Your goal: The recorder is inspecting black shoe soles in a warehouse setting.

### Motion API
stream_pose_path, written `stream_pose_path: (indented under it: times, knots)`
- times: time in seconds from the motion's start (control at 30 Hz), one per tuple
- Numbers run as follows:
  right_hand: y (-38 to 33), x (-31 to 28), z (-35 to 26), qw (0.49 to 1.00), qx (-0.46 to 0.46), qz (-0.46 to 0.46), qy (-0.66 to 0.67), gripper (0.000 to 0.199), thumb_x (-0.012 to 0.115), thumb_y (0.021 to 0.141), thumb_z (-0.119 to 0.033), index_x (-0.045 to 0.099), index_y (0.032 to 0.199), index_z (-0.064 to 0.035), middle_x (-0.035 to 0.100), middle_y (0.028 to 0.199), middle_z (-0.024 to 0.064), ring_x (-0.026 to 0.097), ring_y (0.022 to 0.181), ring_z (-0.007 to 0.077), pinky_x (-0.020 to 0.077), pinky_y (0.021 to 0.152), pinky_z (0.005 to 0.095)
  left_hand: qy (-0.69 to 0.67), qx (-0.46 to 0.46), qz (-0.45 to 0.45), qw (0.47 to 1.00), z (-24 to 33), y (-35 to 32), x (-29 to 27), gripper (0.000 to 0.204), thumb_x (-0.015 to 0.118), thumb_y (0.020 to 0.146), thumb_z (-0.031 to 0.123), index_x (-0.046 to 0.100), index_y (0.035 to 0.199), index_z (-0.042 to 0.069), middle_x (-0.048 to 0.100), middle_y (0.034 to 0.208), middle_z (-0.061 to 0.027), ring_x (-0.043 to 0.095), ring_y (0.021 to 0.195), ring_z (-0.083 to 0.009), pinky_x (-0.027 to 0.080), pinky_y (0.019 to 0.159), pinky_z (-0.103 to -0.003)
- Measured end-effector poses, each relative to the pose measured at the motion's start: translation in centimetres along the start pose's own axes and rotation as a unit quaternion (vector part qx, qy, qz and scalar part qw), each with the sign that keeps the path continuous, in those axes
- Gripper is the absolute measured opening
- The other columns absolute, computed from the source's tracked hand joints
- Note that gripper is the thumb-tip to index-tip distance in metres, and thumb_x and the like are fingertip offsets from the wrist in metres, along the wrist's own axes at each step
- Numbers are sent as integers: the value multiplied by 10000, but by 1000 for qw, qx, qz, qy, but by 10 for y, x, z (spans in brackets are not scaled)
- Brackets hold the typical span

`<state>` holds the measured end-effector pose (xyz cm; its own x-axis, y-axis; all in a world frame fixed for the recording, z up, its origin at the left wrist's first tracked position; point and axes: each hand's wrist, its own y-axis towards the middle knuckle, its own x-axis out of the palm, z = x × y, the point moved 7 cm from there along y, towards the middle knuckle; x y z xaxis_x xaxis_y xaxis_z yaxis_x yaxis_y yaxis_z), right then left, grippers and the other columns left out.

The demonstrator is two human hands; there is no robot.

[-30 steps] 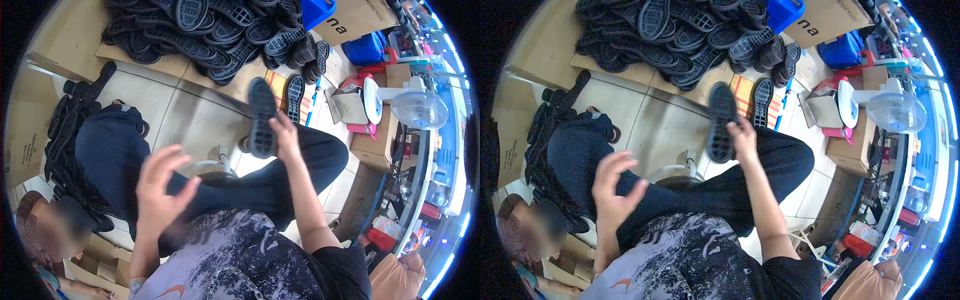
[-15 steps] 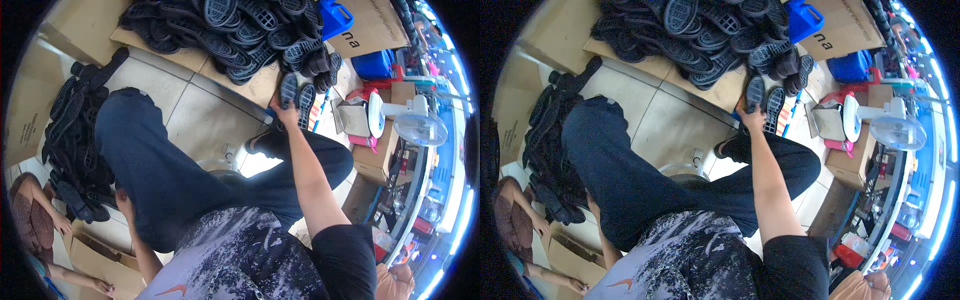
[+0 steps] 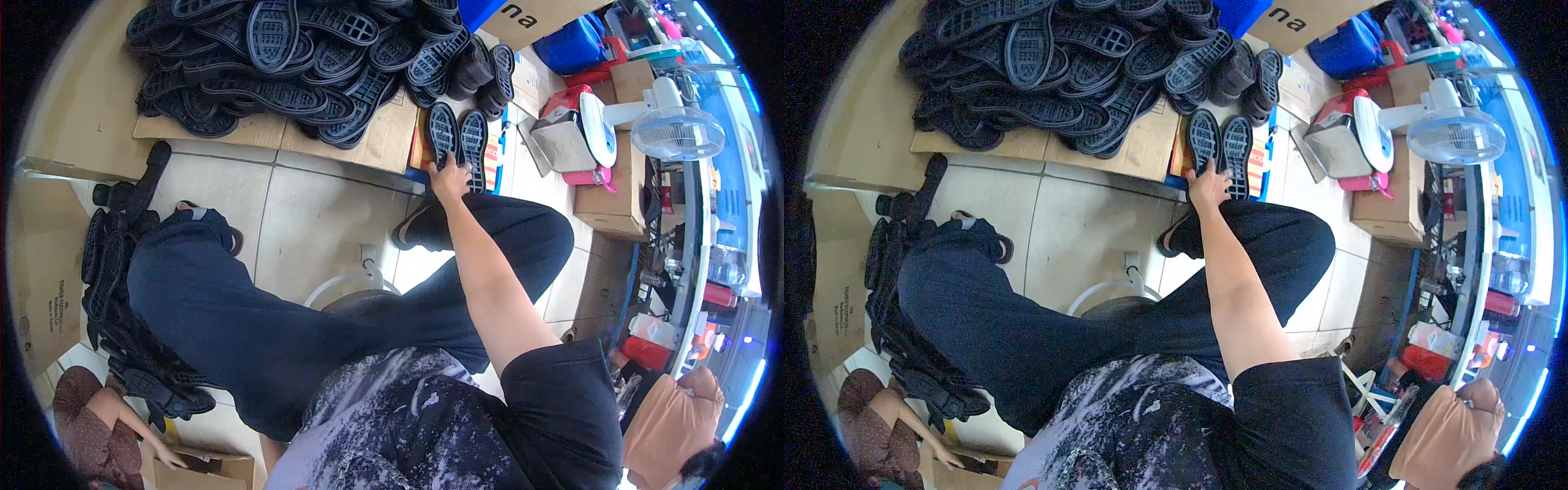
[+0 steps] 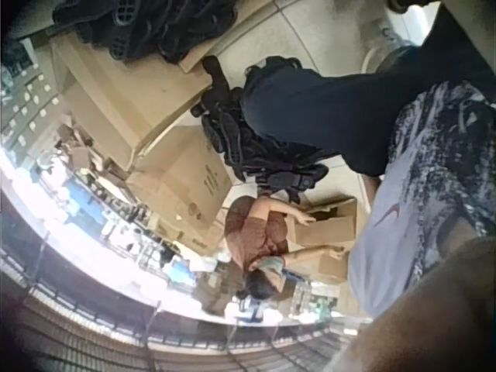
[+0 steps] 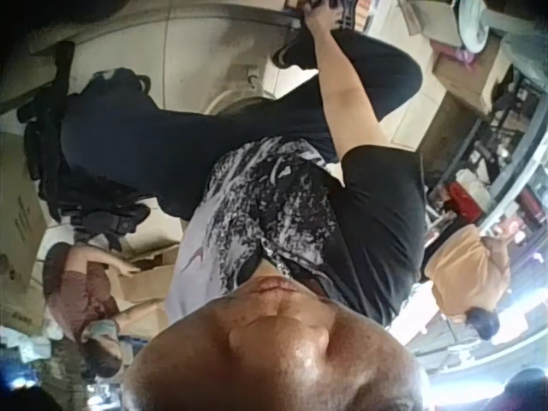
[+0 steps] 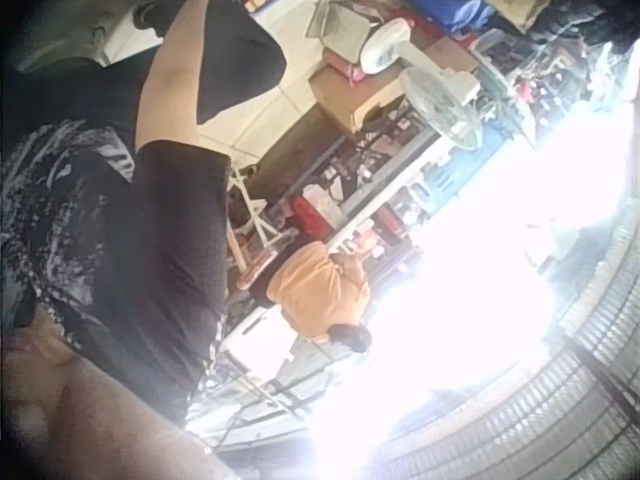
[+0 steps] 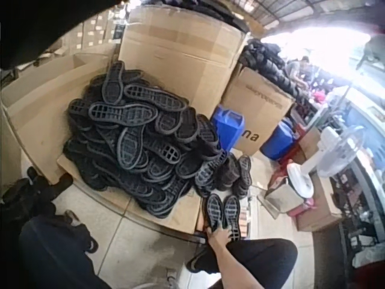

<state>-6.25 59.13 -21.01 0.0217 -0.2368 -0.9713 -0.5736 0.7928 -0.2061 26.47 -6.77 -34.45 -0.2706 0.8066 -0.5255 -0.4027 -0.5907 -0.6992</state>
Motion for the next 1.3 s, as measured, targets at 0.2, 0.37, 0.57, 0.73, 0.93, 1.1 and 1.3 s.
stream_pose_path:
  times: [0.2, 0.37, 0.57, 0.73, 0.93, 1.1, 1.3]
  knots:
    - [1, 5, 12, 1000, 13, 9, -27, 623, 618, 795, -448, 391, 1337, -244, 293, 1365, 240, 324, 1236, 412, 340, 946, 572, 5, -8, 14, 1000, -2, -2, -3, 545, 698, 722, 294, 523, 1162, 26, 574, 1144, -166, 549, 1065, -289, 417, 922, -370]
    - [20, 24, 14, 999, 39, -7, 36, 677, 611, 776, -525, 400, 1343, -224, 323, 1348, 274, 350, 1233, 413, 368, 956, 535, 3, -16, 34, 999, -20, -6, -8, 570, 706, 704, 308, 520, 1164, 27, 571, 1146, -171, 546, 1070, -295, 419, 921, -373]
    - [45, -12, 43, 997, 18, 62, 52, 542, 554, 811, -461, 500, 1258, -159, 449, 1278, 212, 404, 1209, 392, 364, 961, 501, 0, -24, 41, 999, -30, -3, -4, 599, 714, 684, 324, 517, 1166, 29, 568, 1149, -177, 543, 1076, -303, 423, 919, -377]
    - [83, 14, 118, 982, 177, -28, 51, 875, 692, 642, -276, 251, 1377, -98, 447, 1286, 208, 423, 1207, 358, 370, 993, 425, 4, -30, 43, 999, -38, 1, -1, 624, 722, 666, 337, 513, 1168, 30, 565, 1151, -182, 540, 1082, -309, 425, 917, -380]
    - [121, 63, 138, 972, -14, -187, 142, 650, 727, 620, -272, 523, 1155, 36, 592, 1084, 190, 570, 997, 307, 451, 882, 364, 165, 33, 67, 983, -59, 24, 3, 654, 730, 646, 353, 510, 1171, 32, 561, 1154, -188, 537, 1088, -316, 429, 915, -385]
    - [112, 65, 118, 896, 114, -237, 357, 548, 707, 640, -218, 549, 1096, 41, 606, 1037, 163, 588, 919, 285, 472, 824, 360, 44, -31, 227, 972, -63, 25, 1, 708, 763, 562, 296, 491, 1149, 11, 557, 1118, -221, 545, 1036, -358, 433, 901, -399]
    - [121, 29, 102, 895, 107, -168, 399, 426, 682, 665, -153, 579, 1027, 46, 623, 980, 131, 609, 826, 259, 498, 755, 357, 56, -104, 79, 990, -38, 42, -4, 737, 800, 555, 399, 519, 1150, 67, 558, 1131, -209, 566, 1015, -342, 453, 883, -391]
